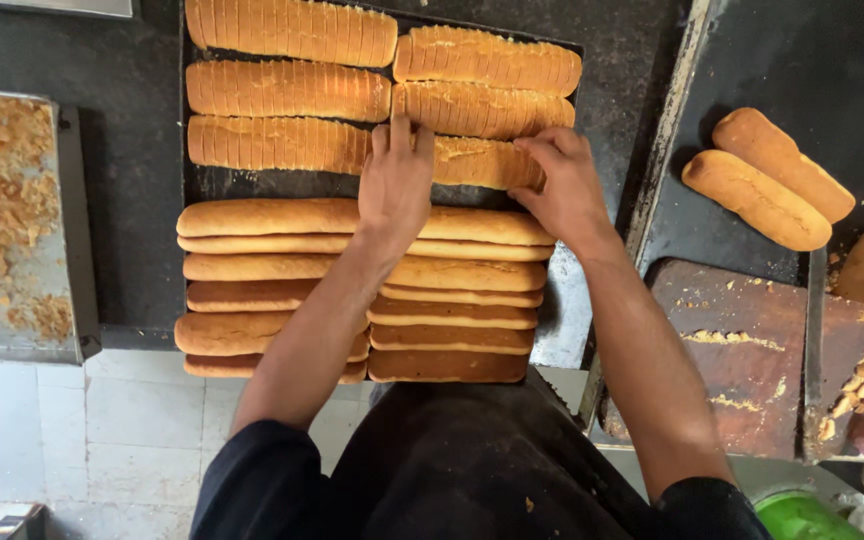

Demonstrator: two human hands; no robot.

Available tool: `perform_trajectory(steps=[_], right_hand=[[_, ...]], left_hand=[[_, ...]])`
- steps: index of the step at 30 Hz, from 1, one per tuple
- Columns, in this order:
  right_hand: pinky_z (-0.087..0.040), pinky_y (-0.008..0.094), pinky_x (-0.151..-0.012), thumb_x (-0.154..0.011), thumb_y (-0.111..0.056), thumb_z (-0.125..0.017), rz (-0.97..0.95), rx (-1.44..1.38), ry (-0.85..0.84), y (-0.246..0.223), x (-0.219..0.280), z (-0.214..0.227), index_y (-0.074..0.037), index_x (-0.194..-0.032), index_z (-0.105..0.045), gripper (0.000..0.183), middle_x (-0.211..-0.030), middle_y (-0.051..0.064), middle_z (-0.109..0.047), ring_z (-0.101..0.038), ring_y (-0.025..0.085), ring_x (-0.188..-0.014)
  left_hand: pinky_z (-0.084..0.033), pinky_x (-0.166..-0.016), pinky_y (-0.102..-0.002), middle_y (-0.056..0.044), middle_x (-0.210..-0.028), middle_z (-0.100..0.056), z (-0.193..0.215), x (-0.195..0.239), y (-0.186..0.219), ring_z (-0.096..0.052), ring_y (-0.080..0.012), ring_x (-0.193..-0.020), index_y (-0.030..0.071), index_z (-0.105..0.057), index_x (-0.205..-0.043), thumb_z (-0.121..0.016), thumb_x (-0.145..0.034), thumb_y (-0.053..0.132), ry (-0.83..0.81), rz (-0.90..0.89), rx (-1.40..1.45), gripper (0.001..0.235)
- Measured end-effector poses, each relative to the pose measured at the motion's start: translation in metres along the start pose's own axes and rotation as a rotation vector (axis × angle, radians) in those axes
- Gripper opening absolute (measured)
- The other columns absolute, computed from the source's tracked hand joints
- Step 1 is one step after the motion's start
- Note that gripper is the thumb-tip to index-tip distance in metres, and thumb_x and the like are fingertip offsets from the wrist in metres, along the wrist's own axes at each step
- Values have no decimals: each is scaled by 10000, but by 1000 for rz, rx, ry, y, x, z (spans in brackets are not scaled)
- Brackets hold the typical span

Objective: The person slices long bread rolls lengthwise using a long knife on a wooden cutting board. They repeatedly pick up rolls from a tray, slice them, and place the cut rolls back onto the tray.

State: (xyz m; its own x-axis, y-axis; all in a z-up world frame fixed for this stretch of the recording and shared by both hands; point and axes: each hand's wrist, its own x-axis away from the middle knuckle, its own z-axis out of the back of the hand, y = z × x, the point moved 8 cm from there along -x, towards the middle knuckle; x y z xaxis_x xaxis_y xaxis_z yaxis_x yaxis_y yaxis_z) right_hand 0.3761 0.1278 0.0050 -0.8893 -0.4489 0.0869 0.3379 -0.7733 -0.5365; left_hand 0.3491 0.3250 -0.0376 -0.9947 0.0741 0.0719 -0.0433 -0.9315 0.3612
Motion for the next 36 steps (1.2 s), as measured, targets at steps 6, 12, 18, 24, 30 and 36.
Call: perform_trajectory(steps=[6, 12, 18, 24, 30, 36], right_hand=[[-485, 448, -1052, -713, -11, -884, 39, 61, 179, -14, 3, 2, -35, -1213, -692, 536, -1311, 186, -576, -537, 412, -1258], [-555, 439, -1051, -929, 14, -812, 72, 11, 297, -7, 54, 28, -17, -1258, -694, 351, -1416, 159, -597, -641, 386, -1272], [-498, 377, -1166, -1101, -516, -508, -360, -1634, 309, -21, 108, -8, -29, -1409, -581, 581, -1433, 175, -580, -595, 253, -1322], [-366, 598, -1122, -941, -798, -318, -212, -2111, 237, -94, 125, 89, -16, -1385, -509, 919, -1416, 184, -525, -477, 379, -1314], [-405, 439, -1199, -998, -712, -436, 414, -728, 683, -124, 160, 169, -77, -1465, -505, 791, -1504, 69, -523, -493, 231, -1401], [-341, 613, -1056, -897, -224, -639, 355, 160, 475, -132, 113, 51, 82, -1320, -565, 527, -1366, 200, -613, -608, 320, -1237]], left_hand=[[-484, -1069, -523, -248, -1394, -458, 11, 16, 7, -468, -448, -1328, -38, -589, -1264, -790, -798, 100, 70, -1, 194, 526], [-373, -1202, -468, -197, -1559, -456, 46, 48, 43, -406, -393, -1505, 49, -587, -1366, -550, -859, -173, 161, -148, 230, 555], [-273, -1376, -521, -167, -1639, -350, 130, 135, 171, -369, -349, -1566, 117, -433, -1546, -669, -943, 108, 308, -428, 884, 648], [-302, -1286, -544, -168, -1532, -511, 106, 128, 182, -423, -309, -1477, 120, -477, -1495, -638, -970, 384, 453, -488, 570, 608], [-458, -943, -429, -170, -1253, -624, 22, 105, 141, -629, -256, -1186, 39, -559, -1425, -576, -1059, 371, 14, 405, 1817, 495], [-472, -985, -371, -28, -1311, -605, 55, 129, 139, -572, -137, -1196, 110, -529, -1369, -542, -1026, 270, -145, 498, 2063, 379]])
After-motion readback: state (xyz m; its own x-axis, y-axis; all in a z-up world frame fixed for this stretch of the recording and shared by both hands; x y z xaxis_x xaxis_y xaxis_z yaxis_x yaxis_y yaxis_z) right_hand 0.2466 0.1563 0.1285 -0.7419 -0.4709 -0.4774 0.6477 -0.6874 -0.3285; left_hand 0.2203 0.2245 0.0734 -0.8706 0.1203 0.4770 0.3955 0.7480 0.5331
